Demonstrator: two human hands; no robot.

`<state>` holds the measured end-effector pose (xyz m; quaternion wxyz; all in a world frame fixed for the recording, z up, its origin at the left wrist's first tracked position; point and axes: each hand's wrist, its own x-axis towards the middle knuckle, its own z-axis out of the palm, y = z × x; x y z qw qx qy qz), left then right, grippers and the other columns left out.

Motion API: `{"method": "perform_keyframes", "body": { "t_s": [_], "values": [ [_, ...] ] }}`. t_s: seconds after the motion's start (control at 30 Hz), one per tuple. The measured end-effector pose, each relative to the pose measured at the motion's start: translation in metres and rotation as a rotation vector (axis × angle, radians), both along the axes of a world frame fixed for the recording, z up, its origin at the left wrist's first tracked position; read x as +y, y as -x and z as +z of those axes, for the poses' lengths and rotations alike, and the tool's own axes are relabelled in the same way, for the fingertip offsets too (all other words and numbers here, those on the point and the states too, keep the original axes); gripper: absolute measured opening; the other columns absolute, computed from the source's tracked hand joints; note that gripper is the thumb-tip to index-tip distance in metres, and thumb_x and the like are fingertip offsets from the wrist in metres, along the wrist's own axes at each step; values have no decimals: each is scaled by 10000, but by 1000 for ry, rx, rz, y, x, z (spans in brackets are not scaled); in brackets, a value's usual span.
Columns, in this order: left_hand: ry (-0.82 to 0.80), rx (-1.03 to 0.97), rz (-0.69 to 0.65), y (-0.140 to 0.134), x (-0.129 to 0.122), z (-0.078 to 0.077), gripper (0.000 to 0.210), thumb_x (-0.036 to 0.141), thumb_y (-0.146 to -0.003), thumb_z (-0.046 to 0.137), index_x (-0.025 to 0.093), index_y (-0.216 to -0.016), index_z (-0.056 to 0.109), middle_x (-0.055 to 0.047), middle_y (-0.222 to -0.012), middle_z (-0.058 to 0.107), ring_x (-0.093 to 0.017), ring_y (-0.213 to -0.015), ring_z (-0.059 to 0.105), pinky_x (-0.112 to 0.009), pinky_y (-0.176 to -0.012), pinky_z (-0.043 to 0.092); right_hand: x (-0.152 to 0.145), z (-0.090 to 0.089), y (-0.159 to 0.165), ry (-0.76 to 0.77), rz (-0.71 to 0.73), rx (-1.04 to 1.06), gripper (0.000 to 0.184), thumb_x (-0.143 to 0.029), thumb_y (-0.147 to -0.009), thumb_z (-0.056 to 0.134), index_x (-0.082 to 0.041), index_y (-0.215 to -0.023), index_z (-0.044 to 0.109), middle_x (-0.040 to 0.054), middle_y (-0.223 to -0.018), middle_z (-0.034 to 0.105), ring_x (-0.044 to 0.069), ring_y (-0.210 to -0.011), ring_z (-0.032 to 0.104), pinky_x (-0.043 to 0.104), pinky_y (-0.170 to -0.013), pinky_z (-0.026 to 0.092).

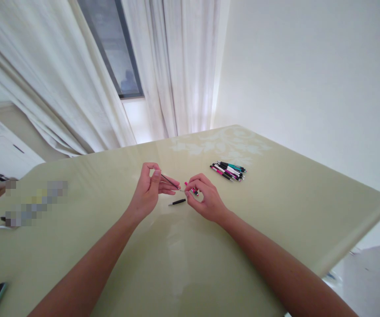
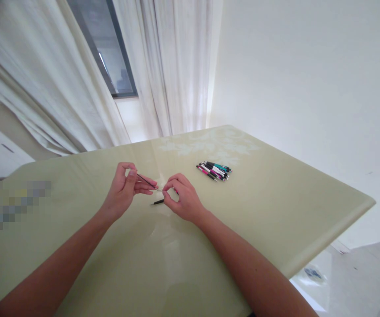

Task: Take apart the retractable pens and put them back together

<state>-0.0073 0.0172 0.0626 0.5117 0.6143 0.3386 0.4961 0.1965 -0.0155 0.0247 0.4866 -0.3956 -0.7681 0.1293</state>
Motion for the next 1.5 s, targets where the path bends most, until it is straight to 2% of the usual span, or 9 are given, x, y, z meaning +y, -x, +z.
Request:
{"method": "perform_keyframes", "body": {
  "t_s": [0.23, 0.43, 0.63, 0.87, 1.07, 1.27, 1.37, 1.5],
  "values": [
    [-5, -4, -28, -2, -1, -6, 322, 539, -1002, 507, 266, -1042, 342, -29, -833, 790, -204, -771, 786, -327, -663, 652, -1, -2, 0, -15, 5, 9, 46, -213, -926, 596, -215, -958, 629, 75, -1023, 610, 189, -919, 601, 325, -830, 512],
    [-56, -54, 37, -3, -4, -5, 297, 481, -990, 573, 237, -1024, 407, -72, -919, 805, -223, -833, 789, -376, -730, 665, 1, -2, 1, -36, -17, 94, 42, -194, -919, 607, -209, -945, 636, 63, -983, 611, 170, -845, 580, 310, -752, 498],
    [-40, -134, 63, -5, -4, -7, 276, 439, -989, 600, 241, -1009, 410, -68, -925, 806, -228, -871, 790, -385, -769, 664, 3, -4, 1, -42, -46, 168, 26, -193, -939, 614, -203, -948, 636, 52, -989, 598, 130, -717, 507, 294, -695, 473],
    [-80, -179, 90, -9, -8, -2, 267, 412, -988, 612, 228, -962, 420, -80, -947, 808, -227, -892, 788, -389, -791, 663, 3, -4, 1, -19, -35, 217, 17, -199, -955, 605, -208, -958, 618, 41, -958, 600, 131, -712, 512, 283, -669, 462],
    [-32, -174, 0, -11, -9, -5, 251, 386, -978, 638, 212, -939, 461, -88, -995, 804, -227, -944, 778, -402, -840, 652, 3, -4, 2, 6, -36, 235, 29, -232, -958, 608, -210, -963, 626, 43, -967, 612, 126, -698, 521, 279, -663, 467],
    [6, -157, -40, -10, -7, -10, 228, 367, -971, 652, 202, -922, 503, -80, -1058, 790, -195, -953, 764, -391, -905, 621, 3, -5, 1, 158, -43, 285, 101, -302, -964, 605, -205, -944, 628, 5, -781, 628, 134, -662, 559, 270, -635, 455],
    [20, -107, -19, -7, -3, -13, 238, 376, -944, 686, 192, -900, 541, -75, -1068, 782, -182, -933, 753, -374, -905, 608, 6, -7, -1, 224, -48, 333, 150, -343, -961, 615, -198, -928, 634, 5, -757, 631, 139, -663, 573, 267, -621, 449],
    [24, 49, 47, -2, 3, -16, 259, 410, -886, 741, 169, -881, 644, -56, -910, 776, -175, -861, 724, -319, -837, 586, 10, -7, -4, 318, -11, 487, 215, -406, -944, 647, -194, -912, 632, 2, -736, 630, 140, -647, 583, 266, -601, 453]
  ]
}}
